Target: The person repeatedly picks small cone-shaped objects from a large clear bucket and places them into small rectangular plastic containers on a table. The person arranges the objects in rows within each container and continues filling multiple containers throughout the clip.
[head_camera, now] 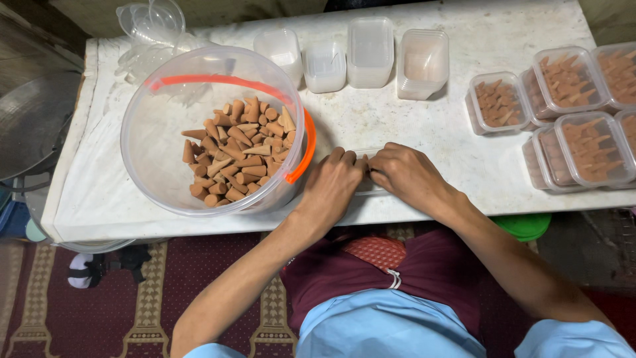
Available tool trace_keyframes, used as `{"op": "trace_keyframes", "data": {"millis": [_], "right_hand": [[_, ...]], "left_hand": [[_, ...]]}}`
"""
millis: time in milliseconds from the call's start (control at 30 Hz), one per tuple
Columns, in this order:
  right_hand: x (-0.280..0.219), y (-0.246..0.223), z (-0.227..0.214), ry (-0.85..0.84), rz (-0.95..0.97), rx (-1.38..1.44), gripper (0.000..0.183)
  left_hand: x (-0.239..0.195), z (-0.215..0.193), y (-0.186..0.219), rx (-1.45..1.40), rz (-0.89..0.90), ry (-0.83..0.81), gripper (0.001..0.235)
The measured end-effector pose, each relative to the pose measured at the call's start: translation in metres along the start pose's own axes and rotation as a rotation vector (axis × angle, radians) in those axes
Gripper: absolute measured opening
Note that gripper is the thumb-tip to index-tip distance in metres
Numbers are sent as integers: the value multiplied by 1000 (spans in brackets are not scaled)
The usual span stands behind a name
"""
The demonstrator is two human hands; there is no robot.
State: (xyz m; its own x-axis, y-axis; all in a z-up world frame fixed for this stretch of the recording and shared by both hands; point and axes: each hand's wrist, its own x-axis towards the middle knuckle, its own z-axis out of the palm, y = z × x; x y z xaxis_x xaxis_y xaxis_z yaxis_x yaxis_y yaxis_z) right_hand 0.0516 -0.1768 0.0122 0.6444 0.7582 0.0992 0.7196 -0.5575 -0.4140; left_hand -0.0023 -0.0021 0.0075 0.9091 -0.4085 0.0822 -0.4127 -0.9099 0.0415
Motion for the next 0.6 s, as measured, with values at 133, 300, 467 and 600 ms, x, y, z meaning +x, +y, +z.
{"op": "trace_keyframes", "data": {"millis": [133,300,467,600], "right_hand": [[0,1,3,4,-6,7,14],[1,0,3,13,-25,17,9],[2,-2,1,19,-34,15,7],[2,2,8,21,-19,21,7]], "left_hand": [[1,-4,-1,19,17,-20,34],[0,-5,-3,-10,2,-25,32],[0,-9,-3,-55,-25,-36,35],[1,-1,-3,-49,-43,-51,38]]}}
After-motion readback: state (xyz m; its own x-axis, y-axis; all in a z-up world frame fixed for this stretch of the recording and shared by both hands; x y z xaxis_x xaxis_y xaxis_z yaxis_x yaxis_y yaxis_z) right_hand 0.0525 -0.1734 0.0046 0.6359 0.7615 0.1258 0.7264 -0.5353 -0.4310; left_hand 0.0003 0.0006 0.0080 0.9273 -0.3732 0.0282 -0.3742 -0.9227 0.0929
